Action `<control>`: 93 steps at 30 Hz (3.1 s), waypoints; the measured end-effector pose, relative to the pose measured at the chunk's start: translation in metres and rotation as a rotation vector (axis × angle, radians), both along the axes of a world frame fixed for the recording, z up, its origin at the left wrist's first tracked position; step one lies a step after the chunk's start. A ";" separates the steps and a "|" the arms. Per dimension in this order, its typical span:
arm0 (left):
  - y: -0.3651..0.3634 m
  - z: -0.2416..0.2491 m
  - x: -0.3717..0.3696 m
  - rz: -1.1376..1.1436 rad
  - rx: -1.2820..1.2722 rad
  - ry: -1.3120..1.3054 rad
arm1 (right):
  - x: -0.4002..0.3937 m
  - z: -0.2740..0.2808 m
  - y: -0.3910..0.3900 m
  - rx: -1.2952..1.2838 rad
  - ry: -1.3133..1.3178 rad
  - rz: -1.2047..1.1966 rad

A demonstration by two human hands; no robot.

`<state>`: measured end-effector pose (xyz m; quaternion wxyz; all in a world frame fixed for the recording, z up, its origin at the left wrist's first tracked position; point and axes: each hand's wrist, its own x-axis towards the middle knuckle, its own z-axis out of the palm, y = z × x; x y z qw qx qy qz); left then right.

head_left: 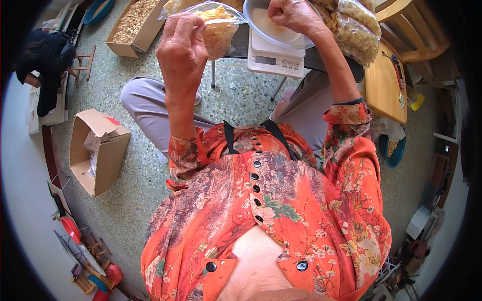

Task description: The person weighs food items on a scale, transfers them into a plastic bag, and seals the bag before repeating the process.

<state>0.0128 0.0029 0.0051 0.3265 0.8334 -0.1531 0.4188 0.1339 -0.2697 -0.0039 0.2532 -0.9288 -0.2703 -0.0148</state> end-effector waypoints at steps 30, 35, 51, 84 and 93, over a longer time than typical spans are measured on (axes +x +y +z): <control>0.004 0.007 -0.004 -0.109 -0.011 -0.010 | -0.042 0.072 0.115 0.318 -0.240 0.248; 0.002 0.005 -0.001 -0.025 -0.036 -0.070 | -0.035 0.052 0.118 0.334 -0.438 0.449; 0.006 -0.003 -0.001 0.022 -0.072 0.010 | -0.036 0.093 0.074 0.380 -0.458 0.246; 0.003 0.006 -0.007 0.011 0.016 0.037 | -0.013 0.005 -0.004 -0.176 -0.037 0.174; 0.004 0.008 -0.006 0.004 -0.003 0.033 | -0.008 -0.002 0.004 -0.042 0.032 0.085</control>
